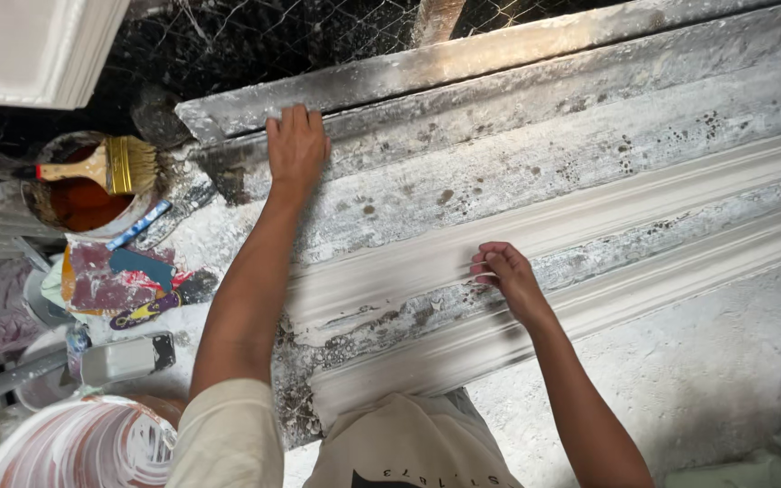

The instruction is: The person wipes dust off plaster mold boards with a cloth, brushes a liquid coating along the mold surfaces, then stirs a mixture in a pink cup and scoops gypsum powder from a bag into a mixing bowl.

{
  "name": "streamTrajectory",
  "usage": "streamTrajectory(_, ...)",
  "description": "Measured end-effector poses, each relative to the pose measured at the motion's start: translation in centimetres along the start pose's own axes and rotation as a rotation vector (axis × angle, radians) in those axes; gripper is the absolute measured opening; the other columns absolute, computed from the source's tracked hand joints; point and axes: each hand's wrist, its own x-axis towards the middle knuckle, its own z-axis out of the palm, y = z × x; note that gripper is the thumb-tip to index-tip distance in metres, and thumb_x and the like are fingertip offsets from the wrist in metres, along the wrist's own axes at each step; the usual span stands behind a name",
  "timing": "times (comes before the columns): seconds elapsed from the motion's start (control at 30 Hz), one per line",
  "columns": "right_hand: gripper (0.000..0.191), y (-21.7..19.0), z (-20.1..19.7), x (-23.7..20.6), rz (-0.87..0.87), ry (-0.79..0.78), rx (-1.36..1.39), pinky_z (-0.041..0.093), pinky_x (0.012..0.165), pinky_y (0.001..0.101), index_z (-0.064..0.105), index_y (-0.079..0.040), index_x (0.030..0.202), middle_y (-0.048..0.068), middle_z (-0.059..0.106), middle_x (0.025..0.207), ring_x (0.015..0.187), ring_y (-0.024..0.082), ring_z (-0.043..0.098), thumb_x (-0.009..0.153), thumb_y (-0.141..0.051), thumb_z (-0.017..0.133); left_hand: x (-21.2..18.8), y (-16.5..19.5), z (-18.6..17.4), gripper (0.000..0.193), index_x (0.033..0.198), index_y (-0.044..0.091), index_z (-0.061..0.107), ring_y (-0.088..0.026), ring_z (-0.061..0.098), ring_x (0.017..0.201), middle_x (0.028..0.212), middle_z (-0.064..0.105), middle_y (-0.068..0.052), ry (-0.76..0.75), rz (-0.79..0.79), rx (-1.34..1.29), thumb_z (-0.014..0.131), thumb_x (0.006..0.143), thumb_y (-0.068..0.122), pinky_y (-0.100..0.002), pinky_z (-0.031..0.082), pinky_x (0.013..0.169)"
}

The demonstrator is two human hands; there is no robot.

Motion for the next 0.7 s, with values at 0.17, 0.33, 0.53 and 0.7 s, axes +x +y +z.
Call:
streamTrajectory(0.17,0.026,-1.0,-2.6,3.2,-0.037,0.1,0.022,0.058,0.088,0.0361,0.058,-0.005,0.124,0.012,0.069,0.113,0.1,0.02,0.07,0.105,-0.018,0.048,-1.6,0.7,-2.4,0.041,0.111,0.004,0.067,-0.029,0.06,0.106,0.107,0.064,-0.012,-0.065,0.086,-0.07,0.082,0.084,0.03,-0.051,0.045,0.093)
streamTrajectory(0.33,0.027,-1.5,-5.9,6.4,-0.039,0.203,0.17,0.057,0.083,0.0371,0.055,-0.007,0.128,0.01,0.066,0.118,0.1,0.02,0.067,0.106,-0.022,0.052,-4.8,2.8,-5.2,0.031,0.105,0.01,0.067,-0.031,0.063,0.11,0.109,0.065,-0.01,-0.389,0.153,-0.276,0.083,0.082,0.024,-0.052,0.05,0.088)
streamTrajectory(0.53,0.029,-1.8,-7.8,11.5,-0.018,0.252,0.342,0.063,0.078,0.0351,0.045,-0.004,0.128,0.014,0.064,0.111,0.089,0.019,0.069,0.107,-0.022,0.051,-10.1,6.6,-4.7,0.027,0.103,0.009,0.067,-0.038,0.049,0.138,0.146,0.057,-0.013,-0.337,0.323,-0.413,0.077,0.077,0.008,-0.071,0.033,0.11)
streamTrajectory(0.7,0.032,-3.1,-6.9,14.1,0.133,0.577,0.363,0.061,0.057,0.032,0.036,-0.011,0.113,0.012,0.06,0.09,0.067,0.02,0.067,0.103,-0.032,0.057,-11.8,7.4,-4.4,0.012,0.088,0.01,0.062,-0.033,0.047,0.145,0.145,0.059,-0.004,-0.298,0.347,-0.262,0.069,0.085,0.003,-0.078,0.027,0.114)
